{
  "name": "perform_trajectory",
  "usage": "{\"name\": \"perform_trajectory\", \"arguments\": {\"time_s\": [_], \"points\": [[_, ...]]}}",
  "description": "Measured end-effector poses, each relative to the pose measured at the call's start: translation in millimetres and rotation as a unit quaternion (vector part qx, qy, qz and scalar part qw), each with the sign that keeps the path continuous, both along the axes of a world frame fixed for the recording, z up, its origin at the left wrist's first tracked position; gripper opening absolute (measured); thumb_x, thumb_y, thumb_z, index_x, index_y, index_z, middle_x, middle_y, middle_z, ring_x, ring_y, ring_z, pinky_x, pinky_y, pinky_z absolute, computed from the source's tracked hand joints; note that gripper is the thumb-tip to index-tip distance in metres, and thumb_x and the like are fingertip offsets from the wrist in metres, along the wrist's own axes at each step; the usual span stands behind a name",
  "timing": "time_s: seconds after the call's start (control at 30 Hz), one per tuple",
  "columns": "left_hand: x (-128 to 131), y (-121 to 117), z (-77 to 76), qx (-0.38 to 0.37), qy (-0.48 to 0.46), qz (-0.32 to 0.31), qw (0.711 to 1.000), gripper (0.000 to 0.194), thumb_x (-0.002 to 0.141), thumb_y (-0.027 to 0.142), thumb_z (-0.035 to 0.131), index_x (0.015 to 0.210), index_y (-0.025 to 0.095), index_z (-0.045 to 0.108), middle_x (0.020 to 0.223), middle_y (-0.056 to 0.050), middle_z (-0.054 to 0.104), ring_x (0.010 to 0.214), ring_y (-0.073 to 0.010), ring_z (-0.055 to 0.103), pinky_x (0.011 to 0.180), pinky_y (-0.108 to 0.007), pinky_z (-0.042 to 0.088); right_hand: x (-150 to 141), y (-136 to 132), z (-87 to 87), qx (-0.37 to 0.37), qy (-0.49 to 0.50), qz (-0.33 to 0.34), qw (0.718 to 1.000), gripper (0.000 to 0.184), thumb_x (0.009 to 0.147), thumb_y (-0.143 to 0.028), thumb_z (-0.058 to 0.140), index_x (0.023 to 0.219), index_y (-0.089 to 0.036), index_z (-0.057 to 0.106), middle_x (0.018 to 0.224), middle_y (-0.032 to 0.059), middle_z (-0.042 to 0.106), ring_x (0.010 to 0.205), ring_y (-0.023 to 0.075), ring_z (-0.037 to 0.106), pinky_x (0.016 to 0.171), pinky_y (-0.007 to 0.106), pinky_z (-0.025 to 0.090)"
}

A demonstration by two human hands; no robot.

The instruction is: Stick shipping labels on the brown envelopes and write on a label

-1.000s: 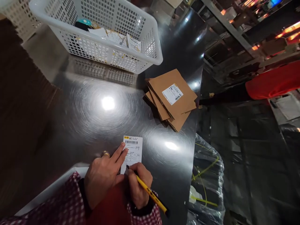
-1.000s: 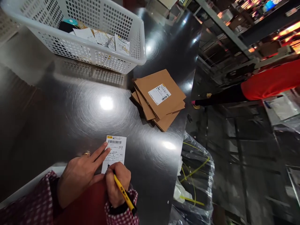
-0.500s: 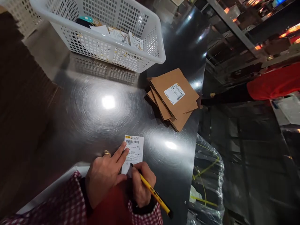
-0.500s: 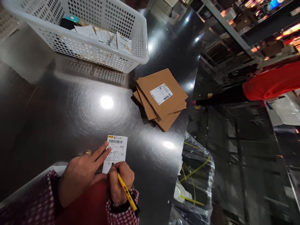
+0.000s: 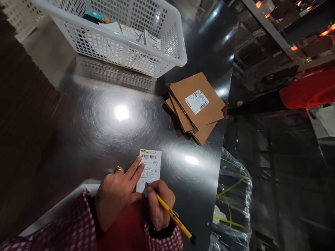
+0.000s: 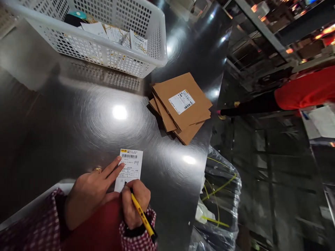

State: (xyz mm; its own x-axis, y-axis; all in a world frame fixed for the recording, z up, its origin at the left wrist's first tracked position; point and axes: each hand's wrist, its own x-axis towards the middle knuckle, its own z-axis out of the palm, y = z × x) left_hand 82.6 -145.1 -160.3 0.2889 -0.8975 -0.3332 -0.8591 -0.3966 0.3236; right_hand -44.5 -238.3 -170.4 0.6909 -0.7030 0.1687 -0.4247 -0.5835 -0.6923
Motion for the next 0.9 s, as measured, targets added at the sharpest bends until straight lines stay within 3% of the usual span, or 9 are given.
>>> {"name": "perform_trajectory", "arguments": {"time_s": [0.43,0.63,0.9], "points": [[-1.1,0.5,-1.6,-0.006,-0.012,0.003,1.000,0.073,0.084,0.050,0.068,0.148,0.029,0.040,0.154,0.005,0.020,0.075,-0.0196,0.067,0.059,-0.035,0.061,0.7,-0.7,-0.1,0.017,0.011,-0.033,0.999,0.021,0.084,-0.016,0.048,0.064,-0.018,0.051,0.052,-0.0040,0.050,0.044,0.0075,0.046,0.044,0.019,0.037],[-1.6,1.4,-1.9,-0.023,-0.019,0.005,1.000,0.072,0.084,0.052,0.067,0.147,0.027,0.042,0.154,0.004,0.023,0.073,-0.0192,0.067,0.056,-0.034,0.061,-1.2,-1.3,0.0,0.019,0.013,0.001,1.000,0.021,0.082,-0.016,0.047,0.062,-0.018,0.050,0.052,-0.0034,0.050,0.045,0.0081,0.046,0.045,0.021,0.036],[-0.1,1.0,-0.3,-0.001,-0.003,0.005,1.000,0.070,0.086,0.051,0.065,0.148,0.028,0.041,0.154,0.004,0.022,0.076,-0.0198,0.067,0.059,-0.036,0.061,0.1,0.4,1.1,0.032,0.023,-0.016,0.999,0.021,0.084,-0.016,0.047,0.063,-0.018,0.050,0.053,-0.0034,0.049,0.046,0.0087,0.045,0.046,0.022,0.036]]}}
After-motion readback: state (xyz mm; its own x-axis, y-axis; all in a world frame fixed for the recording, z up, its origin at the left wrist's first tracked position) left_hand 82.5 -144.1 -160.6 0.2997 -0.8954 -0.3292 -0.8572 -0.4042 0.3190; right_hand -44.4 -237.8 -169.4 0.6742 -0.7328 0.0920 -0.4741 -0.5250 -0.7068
